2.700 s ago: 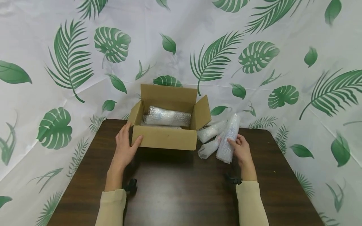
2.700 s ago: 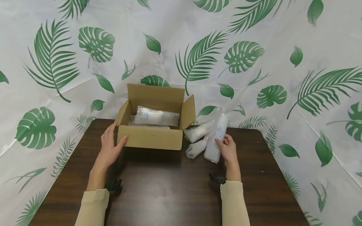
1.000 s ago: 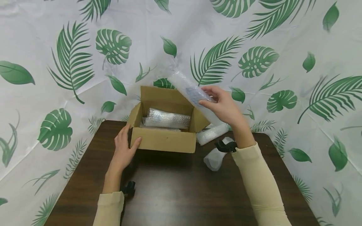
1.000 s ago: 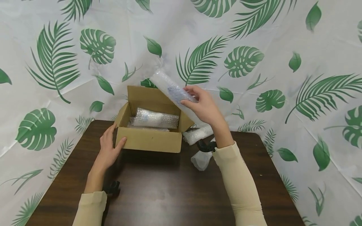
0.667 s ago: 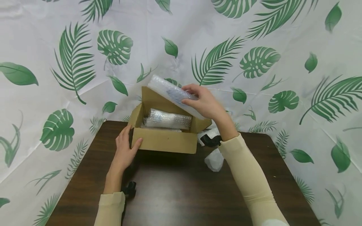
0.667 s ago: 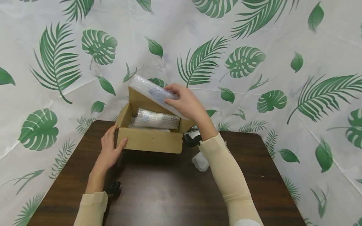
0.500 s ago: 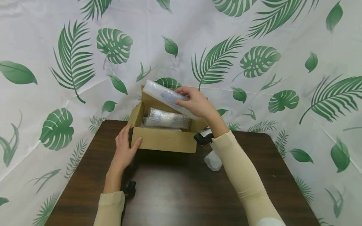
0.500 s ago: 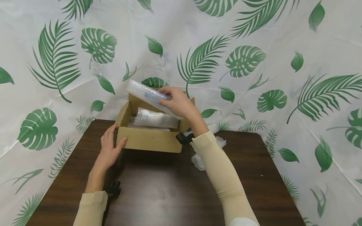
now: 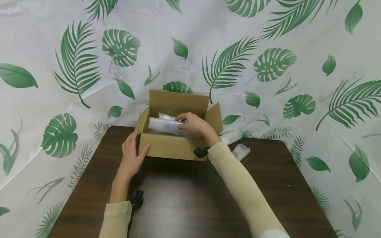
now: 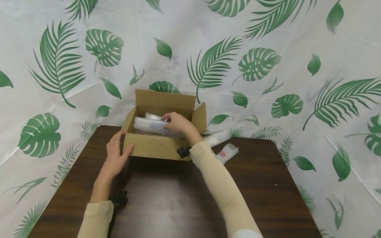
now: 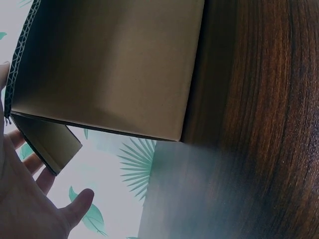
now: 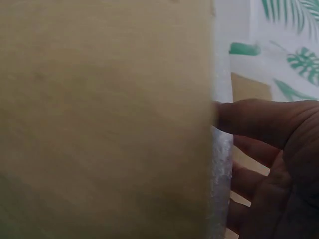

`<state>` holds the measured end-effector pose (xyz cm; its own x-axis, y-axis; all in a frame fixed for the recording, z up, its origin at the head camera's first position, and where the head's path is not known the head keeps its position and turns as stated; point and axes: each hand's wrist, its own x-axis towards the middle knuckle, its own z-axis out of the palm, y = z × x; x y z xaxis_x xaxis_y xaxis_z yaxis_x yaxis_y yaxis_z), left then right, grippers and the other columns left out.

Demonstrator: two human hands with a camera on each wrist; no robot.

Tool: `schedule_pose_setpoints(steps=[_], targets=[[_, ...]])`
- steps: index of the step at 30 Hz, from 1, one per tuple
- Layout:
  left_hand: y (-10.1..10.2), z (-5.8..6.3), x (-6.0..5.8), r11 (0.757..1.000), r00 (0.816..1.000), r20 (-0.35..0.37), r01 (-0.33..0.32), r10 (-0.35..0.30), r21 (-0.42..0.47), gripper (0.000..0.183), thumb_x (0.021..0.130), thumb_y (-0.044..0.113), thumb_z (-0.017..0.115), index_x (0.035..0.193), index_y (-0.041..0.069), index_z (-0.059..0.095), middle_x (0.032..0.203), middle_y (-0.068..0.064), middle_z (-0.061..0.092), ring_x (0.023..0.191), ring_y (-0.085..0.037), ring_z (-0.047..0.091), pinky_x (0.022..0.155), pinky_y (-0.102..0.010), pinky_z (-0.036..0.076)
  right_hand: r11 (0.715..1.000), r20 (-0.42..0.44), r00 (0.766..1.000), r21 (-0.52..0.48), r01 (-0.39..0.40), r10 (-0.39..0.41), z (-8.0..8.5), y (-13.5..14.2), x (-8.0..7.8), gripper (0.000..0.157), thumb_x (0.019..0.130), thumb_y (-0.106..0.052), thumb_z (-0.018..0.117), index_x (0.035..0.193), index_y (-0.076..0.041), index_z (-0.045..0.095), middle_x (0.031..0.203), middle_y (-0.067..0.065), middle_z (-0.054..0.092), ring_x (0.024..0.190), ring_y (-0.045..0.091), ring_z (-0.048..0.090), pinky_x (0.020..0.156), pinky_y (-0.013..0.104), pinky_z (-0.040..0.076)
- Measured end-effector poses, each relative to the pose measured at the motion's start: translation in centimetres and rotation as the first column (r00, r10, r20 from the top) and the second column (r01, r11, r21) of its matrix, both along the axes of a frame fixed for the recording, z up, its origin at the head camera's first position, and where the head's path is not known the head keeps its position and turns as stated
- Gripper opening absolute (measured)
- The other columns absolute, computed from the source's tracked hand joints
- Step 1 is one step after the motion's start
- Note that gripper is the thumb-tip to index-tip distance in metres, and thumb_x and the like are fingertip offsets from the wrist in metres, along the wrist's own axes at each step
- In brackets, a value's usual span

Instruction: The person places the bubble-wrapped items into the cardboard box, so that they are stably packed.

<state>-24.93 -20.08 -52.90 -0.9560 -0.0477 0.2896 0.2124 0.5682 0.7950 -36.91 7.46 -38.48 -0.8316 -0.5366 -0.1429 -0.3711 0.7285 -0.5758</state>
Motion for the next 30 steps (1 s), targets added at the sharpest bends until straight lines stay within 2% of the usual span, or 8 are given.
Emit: schedule_pose_setpoints(steps=[5,10,17,24,30], targets=[[0.2,0.1,-0.1,1.0,1.0,0.002,0.005,-0.005,-0.006,0.083,0.108,0.049,0.06,0.173,0.019,0.017,0.177,-0.018,0.017,0.158,-0.048,0.015,0.121,-0.073,0.025,0.998,0.062,0.997,0.056,-0.038,0.034,-1.8,0.0,-0.3,0.04,0.106,-0.021,0.069,0.145,-0.014,0.068,0.148,0.012,0.065,0.142,0.031,0.058,0.117,0.048,0.048],[0.3,0.1,0.2,1.0,1.0,0.016,0.005,-0.005,0.003,0.084,0.109,0.048,0.06,0.174,0.017,0.016,0.177,-0.018,0.017,0.158,-0.047,0.014,0.12,-0.074,0.024,0.995,0.08,0.994,0.06,-0.077,0.072,-3.0,0.1,-0.5,0.038,0.107,-0.02,0.067,0.144,-0.01,0.068,0.146,0.013,0.067,0.138,0.031,0.061,0.115,0.046,0.049],[0.3,0.1,0.2,1.0,1.0,0.012,-0.007,0.007,-0.006,0.084,0.108,0.048,0.061,0.173,0.02,0.017,0.177,-0.017,0.017,0.158,-0.045,0.015,0.12,-0.073,0.025,0.996,0.064,0.996,0.06,-0.07,0.066,-3.3,0.4,-0.4,0.042,0.108,-0.021,0.064,0.148,-0.008,0.064,0.15,0.013,0.065,0.14,0.031,0.06,0.118,0.046,0.047],[0.4,0.2,0.2,1.0,1.0,0.005,-0.009,0.009,-0.003,0.084,0.108,0.046,0.062,0.173,0.018,0.018,0.177,-0.017,0.017,0.158,-0.045,0.014,0.121,-0.073,0.025,0.994,0.063,0.994,0.046,-0.095,0.092,-3.4,0.7,0.0,0.046,0.111,-0.025,0.06,0.153,-0.008,0.061,0.157,0.011,0.061,0.148,0.029,0.055,0.121,0.044,0.045],[0.4,0.0,0.4,1.0,1.0,0.01,-0.015,0.015,0.002,0.082,0.108,0.045,0.062,0.172,0.017,0.019,0.177,-0.017,0.016,0.158,-0.045,0.014,0.122,-0.072,0.024,0.993,0.064,0.992,0.03,-0.114,0.112,-3.4,0.8,0.6,0.053,0.112,-0.032,0.057,0.159,-0.007,0.053,0.162,0.014,0.055,0.152,0.032,0.051,0.124,0.047,0.042]])
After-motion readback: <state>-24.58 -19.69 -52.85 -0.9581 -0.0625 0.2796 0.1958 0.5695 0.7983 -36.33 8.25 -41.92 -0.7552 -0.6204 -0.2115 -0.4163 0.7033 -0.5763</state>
